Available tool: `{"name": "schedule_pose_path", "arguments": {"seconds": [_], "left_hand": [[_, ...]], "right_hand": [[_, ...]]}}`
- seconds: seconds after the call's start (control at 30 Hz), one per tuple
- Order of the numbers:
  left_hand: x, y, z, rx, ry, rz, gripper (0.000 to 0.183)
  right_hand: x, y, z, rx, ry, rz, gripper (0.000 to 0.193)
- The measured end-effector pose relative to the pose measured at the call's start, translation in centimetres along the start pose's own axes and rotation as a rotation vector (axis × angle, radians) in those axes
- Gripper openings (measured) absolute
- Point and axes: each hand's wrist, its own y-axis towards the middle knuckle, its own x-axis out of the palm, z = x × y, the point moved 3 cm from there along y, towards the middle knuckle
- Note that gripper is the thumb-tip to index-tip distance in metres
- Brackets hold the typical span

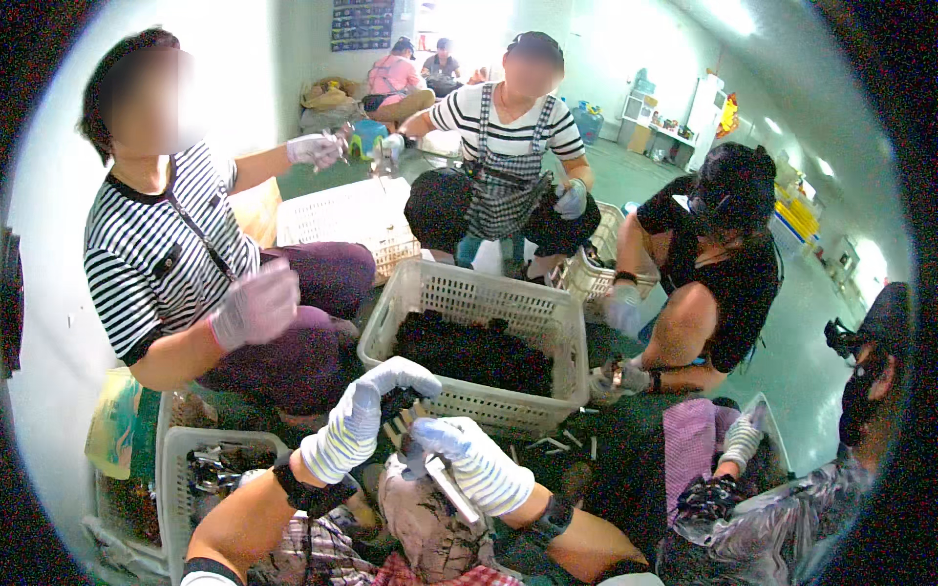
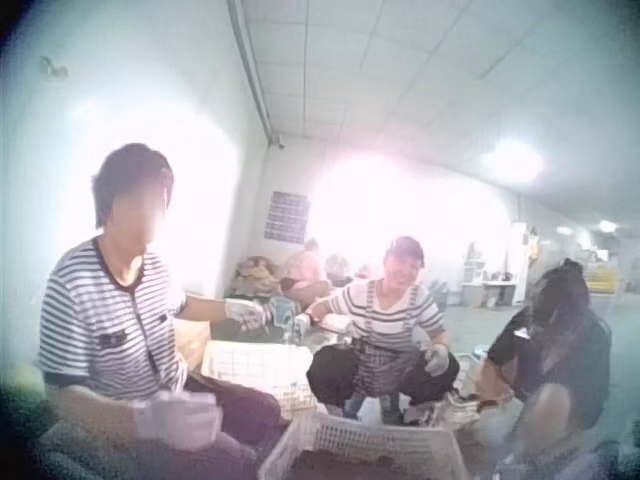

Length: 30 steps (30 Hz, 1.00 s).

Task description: Workers sit together on the floor assembling small black circular components with metal clips and sorting them into baskets.

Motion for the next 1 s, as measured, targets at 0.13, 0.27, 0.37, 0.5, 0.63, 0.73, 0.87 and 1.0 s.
{"name": "schedule_pose_path", "arguments": {"seconds": [0.13, 0.27, 0.37, 0.5, 0.63, 0.73, 0.87, 1.0], "left_hand": [[1.0, 0.0, -0.4, 0.091, 0.08, -0.001, 0.091], [1.0, 0.4, 0.6, 0.093, 0.064, -0.013, 0.09], [0.6, 0.2, 1.2, 0.068, 0.065, -0.015, 0.09], [-0.1, -0.5, 0.3, -0.039, -0.072, 0.136, 0.074], [-2.3, -0.9, 0.3, -0.113, -0.084, 0.264, 0.052], [-3.2, -2.4, 1.2, -0.397, -0.286, 0.217, 0.029], [-1.9, -4.1, 3.4, -0.324, -0.09, -0.088, 0.018], [-1.5, -4.6, 4.2, -0.128, 0.056, -0.095, 0.041]], "right_hand": [[-1.0, -0.7, 1.0, -0.108, -0.176, -0.004, 0.039], [-0.9, -0.9, 0.6, -0.046, 0.065, -0.025, 0.041], [-0.1, -0.7, 0.1, -0.026, 0.119, 0.016, 0.042], [1.2, -1.0, 0.2, 0.023, 0.306, 0.002, 0.045], [2.2, -1.9, -0.2, -0.109, 0.324, 0.054, 0.055], [2.4, -1.9, -1.8, -0.415, 0.058, 0.282, 0.051], [4.0, -1.5, -3.6, -0.691, -0.09, 0.379, 0.027], [6.6, 0.3, -3.3, -0.643, -0.057, 0.287, 0.025]]}}
